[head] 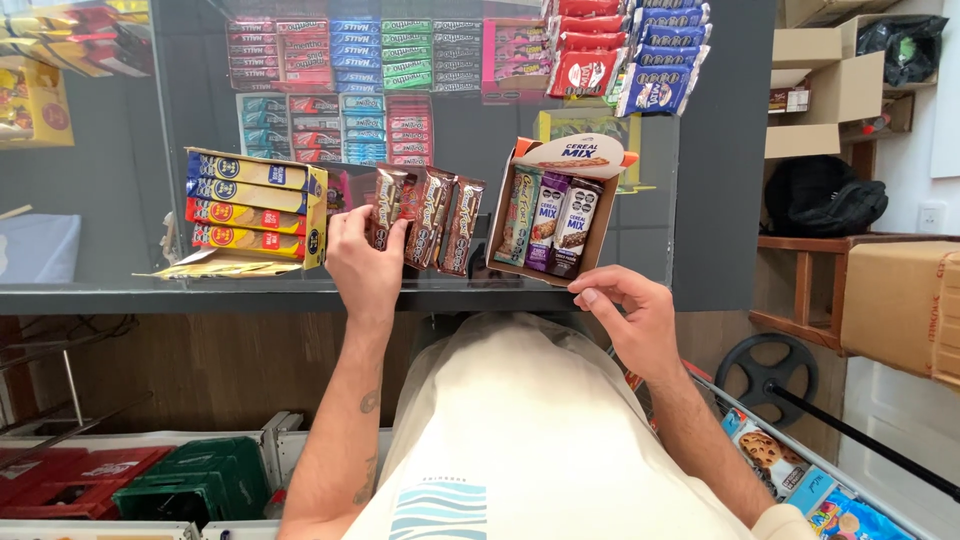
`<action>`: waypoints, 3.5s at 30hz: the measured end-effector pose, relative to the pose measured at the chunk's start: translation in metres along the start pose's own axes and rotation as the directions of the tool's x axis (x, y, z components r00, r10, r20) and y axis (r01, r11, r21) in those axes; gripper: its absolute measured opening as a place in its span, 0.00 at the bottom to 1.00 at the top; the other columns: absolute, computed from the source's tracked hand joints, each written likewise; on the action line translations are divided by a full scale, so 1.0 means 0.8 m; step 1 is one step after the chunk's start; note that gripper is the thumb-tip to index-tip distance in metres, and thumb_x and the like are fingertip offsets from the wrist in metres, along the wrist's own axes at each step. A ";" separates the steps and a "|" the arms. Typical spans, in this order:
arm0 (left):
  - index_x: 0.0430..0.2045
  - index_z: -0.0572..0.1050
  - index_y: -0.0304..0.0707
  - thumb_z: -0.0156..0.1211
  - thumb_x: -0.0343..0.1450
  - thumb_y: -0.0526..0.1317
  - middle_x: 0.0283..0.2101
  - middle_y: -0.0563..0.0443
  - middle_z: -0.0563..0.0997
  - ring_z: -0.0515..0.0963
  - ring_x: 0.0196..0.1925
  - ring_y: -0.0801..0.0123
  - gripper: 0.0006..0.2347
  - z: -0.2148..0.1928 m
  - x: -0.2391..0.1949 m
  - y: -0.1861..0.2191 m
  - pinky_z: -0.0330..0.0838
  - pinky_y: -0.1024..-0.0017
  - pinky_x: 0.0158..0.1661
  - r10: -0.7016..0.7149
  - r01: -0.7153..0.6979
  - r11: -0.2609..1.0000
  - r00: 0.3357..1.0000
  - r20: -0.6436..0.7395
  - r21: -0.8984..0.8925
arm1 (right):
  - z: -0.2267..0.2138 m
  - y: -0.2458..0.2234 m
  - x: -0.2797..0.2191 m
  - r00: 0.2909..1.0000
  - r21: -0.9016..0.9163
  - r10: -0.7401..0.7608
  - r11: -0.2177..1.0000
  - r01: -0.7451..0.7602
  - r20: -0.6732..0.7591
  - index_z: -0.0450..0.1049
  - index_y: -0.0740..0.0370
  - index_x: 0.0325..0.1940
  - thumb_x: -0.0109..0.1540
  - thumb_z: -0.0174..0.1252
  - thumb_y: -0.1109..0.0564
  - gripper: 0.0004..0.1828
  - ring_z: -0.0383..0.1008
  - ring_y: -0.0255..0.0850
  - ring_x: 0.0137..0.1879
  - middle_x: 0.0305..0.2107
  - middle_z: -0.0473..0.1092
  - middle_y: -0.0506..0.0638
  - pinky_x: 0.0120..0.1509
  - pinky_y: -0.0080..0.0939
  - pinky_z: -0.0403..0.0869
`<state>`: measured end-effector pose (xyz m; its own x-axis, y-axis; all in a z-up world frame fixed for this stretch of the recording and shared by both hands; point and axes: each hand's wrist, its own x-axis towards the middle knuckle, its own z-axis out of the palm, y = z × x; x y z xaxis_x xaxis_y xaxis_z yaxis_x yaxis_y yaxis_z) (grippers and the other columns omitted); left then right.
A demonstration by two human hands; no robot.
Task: Organizing and arranging various snack bars inside a glass display counter
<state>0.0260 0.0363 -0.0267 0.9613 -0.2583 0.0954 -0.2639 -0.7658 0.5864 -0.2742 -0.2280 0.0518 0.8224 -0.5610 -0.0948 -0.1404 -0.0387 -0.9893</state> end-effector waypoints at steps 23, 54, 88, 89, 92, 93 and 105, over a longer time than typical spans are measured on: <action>0.61 0.92 0.53 0.96 0.69 0.47 0.52 0.52 0.92 0.91 0.55 0.50 0.24 0.026 -0.017 -0.045 0.86 0.51 0.60 0.269 -0.259 0.957 0.961 -0.062 0.133 | -0.003 0.000 0.000 1.000 -0.030 0.002 1.000 -0.002 0.009 0.94 0.68 0.57 0.79 0.69 0.66 0.08 0.92 0.40 0.50 0.48 0.90 0.59 0.61 0.50 0.94; 0.78 0.85 0.39 0.85 0.80 0.42 0.63 0.39 0.92 0.91 0.66 0.51 0.28 0.041 -0.070 0.016 0.89 0.54 0.71 0.363 -0.404 0.885 0.910 0.201 0.230 | 0.059 -0.048 0.015 0.939 -0.050 -0.165 0.981 0.188 0.300 0.95 0.60 0.51 0.75 0.75 0.60 0.05 0.95 0.50 0.47 0.45 0.93 0.58 0.54 0.51 0.91; 0.70 0.91 0.46 0.84 0.79 0.48 0.58 0.47 0.97 0.97 0.62 0.58 0.22 0.005 -0.015 -0.098 0.93 0.62 0.61 0.416 -0.409 0.903 0.909 -0.026 0.130 | 0.286 0.057 0.020 0.870 -0.811 -0.409 0.387 0.439 0.276 0.85 0.64 0.80 0.72 0.73 0.56 0.30 0.71 0.70 0.91 0.84 0.75 0.68 0.96 0.70 0.69; 0.71 0.91 0.47 0.84 0.79 0.48 0.58 0.48 0.97 0.98 0.61 0.59 0.23 0.006 -0.016 -0.099 0.93 0.61 0.60 0.391 -0.388 0.914 0.920 -0.007 0.116 | 0.284 0.058 0.017 0.886 -0.812 -0.364 0.400 0.426 0.286 0.84 0.69 0.81 0.71 0.74 0.57 0.33 0.66 0.75 0.94 0.87 0.72 0.71 0.97 0.70 0.69; 0.73 0.89 0.48 0.87 0.76 0.48 0.61 0.48 0.96 0.97 0.61 0.57 0.27 -0.005 -0.013 -0.090 0.93 0.58 0.59 0.369 -0.369 0.925 0.929 0.019 0.090 | 0.283 0.062 0.008 0.895 -0.807 -0.328 0.413 0.423 0.301 0.82 0.71 0.83 0.71 0.75 0.58 0.36 0.64 0.75 0.96 0.88 0.70 0.72 0.97 0.66 0.70; 0.74 0.88 0.47 0.89 0.74 0.49 0.63 0.46 0.95 0.97 0.62 0.54 0.30 -0.011 -0.011 -0.085 0.93 0.55 0.60 0.364 -0.364 0.928 0.931 0.023 0.083 | 0.284 0.064 0.005 0.887 -0.796 -0.339 0.414 0.441 0.315 0.82 0.69 0.84 0.71 0.74 0.58 0.35 0.67 0.70 0.95 0.88 0.72 0.68 0.96 0.61 0.72; 0.72 0.86 0.47 0.89 0.72 0.49 0.61 0.49 0.93 0.94 0.62 0.54 0.31 0.023 -0.010 -0.103 0.92 0.55 0.61 0.349 -0.357 0.931 0.932 0.102 0.080 | 0.325 0.024 0.109 0.988 -0.910 0.156 0.410 -0.058 0.007 0.49 0.58 1.06 0.75 0.76 0.53 0.60 0.91 0.87 0.48 0.53 0.81 0.74 0.50 0.82 0.93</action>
<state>0.0389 0.0906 -0.0903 0.7956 -0.5679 0.2111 -0.5952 -0.6674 0.4476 -0.0617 -0.0623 -0.0038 0.7943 -0.5542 -0.2490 -0.6073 -0.7359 -0.2994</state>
